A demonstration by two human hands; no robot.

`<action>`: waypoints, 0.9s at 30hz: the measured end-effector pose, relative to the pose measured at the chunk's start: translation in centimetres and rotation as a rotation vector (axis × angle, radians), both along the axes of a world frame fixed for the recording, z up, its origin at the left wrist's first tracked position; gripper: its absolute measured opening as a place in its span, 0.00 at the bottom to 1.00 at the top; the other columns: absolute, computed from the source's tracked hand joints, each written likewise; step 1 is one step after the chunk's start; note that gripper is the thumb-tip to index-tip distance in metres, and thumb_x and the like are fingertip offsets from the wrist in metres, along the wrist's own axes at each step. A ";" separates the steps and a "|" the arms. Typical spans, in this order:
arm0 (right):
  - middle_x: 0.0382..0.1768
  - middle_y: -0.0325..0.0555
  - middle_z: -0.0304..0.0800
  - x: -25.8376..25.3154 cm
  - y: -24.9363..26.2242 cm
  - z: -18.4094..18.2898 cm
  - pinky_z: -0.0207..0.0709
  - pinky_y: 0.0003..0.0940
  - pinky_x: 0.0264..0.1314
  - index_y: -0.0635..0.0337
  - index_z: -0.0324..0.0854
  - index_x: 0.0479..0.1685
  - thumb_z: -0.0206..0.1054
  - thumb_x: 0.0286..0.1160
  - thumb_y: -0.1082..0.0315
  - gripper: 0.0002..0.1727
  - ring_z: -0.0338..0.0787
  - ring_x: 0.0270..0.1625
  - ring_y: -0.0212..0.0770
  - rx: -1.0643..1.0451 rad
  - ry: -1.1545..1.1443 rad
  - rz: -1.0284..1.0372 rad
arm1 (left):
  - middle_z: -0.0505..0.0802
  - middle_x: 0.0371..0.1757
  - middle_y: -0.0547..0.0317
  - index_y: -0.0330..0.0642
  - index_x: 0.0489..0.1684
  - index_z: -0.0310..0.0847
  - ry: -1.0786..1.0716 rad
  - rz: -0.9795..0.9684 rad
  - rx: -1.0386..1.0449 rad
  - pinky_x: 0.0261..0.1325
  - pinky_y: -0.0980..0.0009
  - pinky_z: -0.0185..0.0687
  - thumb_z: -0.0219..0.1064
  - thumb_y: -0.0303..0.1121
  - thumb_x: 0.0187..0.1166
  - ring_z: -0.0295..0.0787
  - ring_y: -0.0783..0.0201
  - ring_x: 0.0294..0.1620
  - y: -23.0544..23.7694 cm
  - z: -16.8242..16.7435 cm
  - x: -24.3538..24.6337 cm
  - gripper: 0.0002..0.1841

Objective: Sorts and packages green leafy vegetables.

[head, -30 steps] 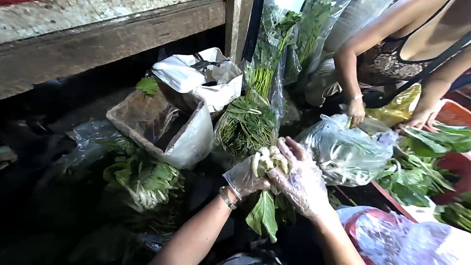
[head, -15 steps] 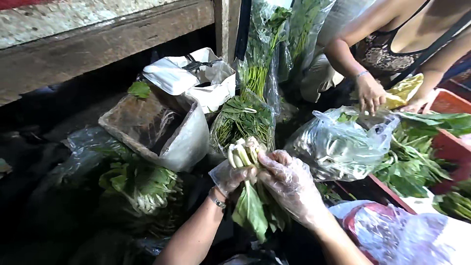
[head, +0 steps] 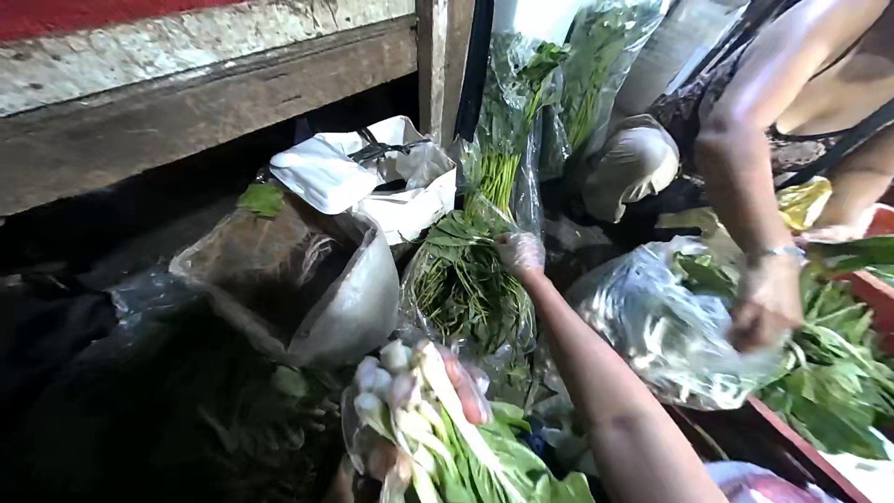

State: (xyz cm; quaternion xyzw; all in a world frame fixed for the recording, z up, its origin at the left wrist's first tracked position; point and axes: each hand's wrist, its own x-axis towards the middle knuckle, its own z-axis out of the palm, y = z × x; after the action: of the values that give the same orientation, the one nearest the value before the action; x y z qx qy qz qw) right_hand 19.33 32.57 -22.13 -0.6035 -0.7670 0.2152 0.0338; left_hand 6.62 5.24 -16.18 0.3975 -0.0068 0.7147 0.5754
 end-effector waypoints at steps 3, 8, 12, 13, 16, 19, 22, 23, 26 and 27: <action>0.77 0.59 0.79 -2.1 0.7 -1.9 0.73 0.70 0.72 0.46 0.83 0.74 0.63 0.84 0.55 0.22 0.80 0.76 0.65 -0.020 -0.065 -0.010 | 0.95 0.46 0.53 0.42 0.60 0.85 0.025 -0.069 -0.061 0.68 0.52 0.80 0.65 0.55 0.78 0.92 0.54 0.52 0.1 -0.2 -0.5 0.26; 0.69 0.59 0.85 -2.0 1.8 -2.6 0.75 0.73 0.68 0.51 0.88 0.62 0.70 0.76 0.50 0.21 0.84 0.71 0.65 -0.041 -0.103 -0.029 | 0.95 0.45 0.50 0.38 0.56 0.84 -0.012 -0.069 -0.085 0.66 0.56 0.81 0.67 0.49 0.80 0.92 0.55 0.50 0.0 0.0 0.3 0.22; 0.49 0.60 0.94 0.1 0.6 0.8 0.79 0.70 0.58 0.55 0.89 0.56 0.73 0.74 0.56 0.17 0.92 0.56 0.62 0.087 0.198 0.011 | 0.94 0.43 0.50 0.38 0.57 0.83 0.025 0.046 -0.082 0.64 0.57 0.83 0.71 0.50 0.75 0.92 0.55 0.48 -0.3 -0.5 1.3 0.24; 0.47 0.61 0.93 1.0 0.1 1.8 0.81 0.65 0.57 0.62 0.88 0.55 0.74 0.74 0.62 0.16 0.92 0.52 0.59 0.125 0.414 0.025 | 0.94 0.45 0.50 0.39 0.59 0.83 0.083 0.032 -0.107 0.65 0.57 0.83 0.72 0.49 0.74 0.92 0.55 0.51 -0.4 -0.4 0.8 0.25; 0.46 0.47 0.93 3.7 -0.4 5.0 0.87 0.37 0.52 0.65 0.83 0.58 0.70 0.76 0.67 0.15 0.91 0.45 0.34 0.061 0.964 -0.042 | 0.94 0.58 0.53 0.44 0.69 0.80 0.283 0.044 -0.085 0.69 0.60 0.85 0.79 0.51 0.69 0.91 0.57 0.61 -0.3 -0.9 -0.9 0.32; 0.51 0.42 0.91 7.1 -2.6 10.1 0.87 0.33 0.52 0.62 0.79 0.66 0.62 0.83 0.63 0.18 0.90 0.47 0.32 -0.036 1.188 -0.095 | 0.95 0.56 0.70 0.52 0.63 0.85 0.443 0.295 -0.260 0.64 0.77 0.84 0.76 0.55 0.69 0.91 0.76 0.58 -1.4 -1.2 -0.8 0.27; 0.53 0.38 0.91 11.1 -5.7 13.9 0.86 0.31 0.54 0.61 0.79 0.66 0.57 0.82 0.60 0.20 0.89 0.49 0.30 0.058 1.244 0.007 | 0.95 0.58 0.61 0.42 0.68 0.77 0.383 0.373 -0.362 0.66 0.67 0.87 0.80 0.56 0.64 0.92 0.65 0.59 -0.2 -0.4 0.1 0.37; 0.49 0.34 0.91 12.1 -7.5 15.5 0.85 0.27 0.51 0.59 0.80 0.65 0.56 0.84 0.61 0.18 0.88 0.46 0.26 0.102 1.196 0.019 | 0.94 0.58 0.60 0.37 0.69 0.74 0.396 0.398 -0.379 0.66 0.67 0.87 0.80 0.58 0.63 0.92 0.65 0.59 0.0 -0.6 0.4 0.41; 0.38 0.28 0.91 13.8 -14.2 20.1 0.84 0.18 0.35 0.58 0.83 0.67 0.62 0.85 0.62 0.17 0.86 0.32 0.19 0.186 0.914 0.061 | 0.95 0.54 0.58 0.29 0.68 0.70 0.428 0.424 -0.441 0.63 0.69 0.88 0.81 0.60 0.59 0.92 0.67 0.56 -0.1 -0.8 1.2 0.47; 0.38 0.29 0.92 13.9 -16.1 20.7 0.85 0.20 0.34 0.59 0.84 0.65 0.65 0.82 0.64 0.17 0.87 0.32 0.20 0.200 0.871 0.121 | 0.94 0.52 0.60 0.27 0.67 0.69 0.456 0.437 -0.498 0.62 0.72 0.87 0.82 0.62 0.56 0.92 0.71 0.54 -0.3 -0.8 1.6 0.50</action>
State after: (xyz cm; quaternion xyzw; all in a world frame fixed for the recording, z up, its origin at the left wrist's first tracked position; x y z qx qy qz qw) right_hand 33.26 16.44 -1.41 -0.4048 -0.7322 0.3753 0.3990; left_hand 8.19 4.97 -17.00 0.3864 0.3791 0.6934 0.4755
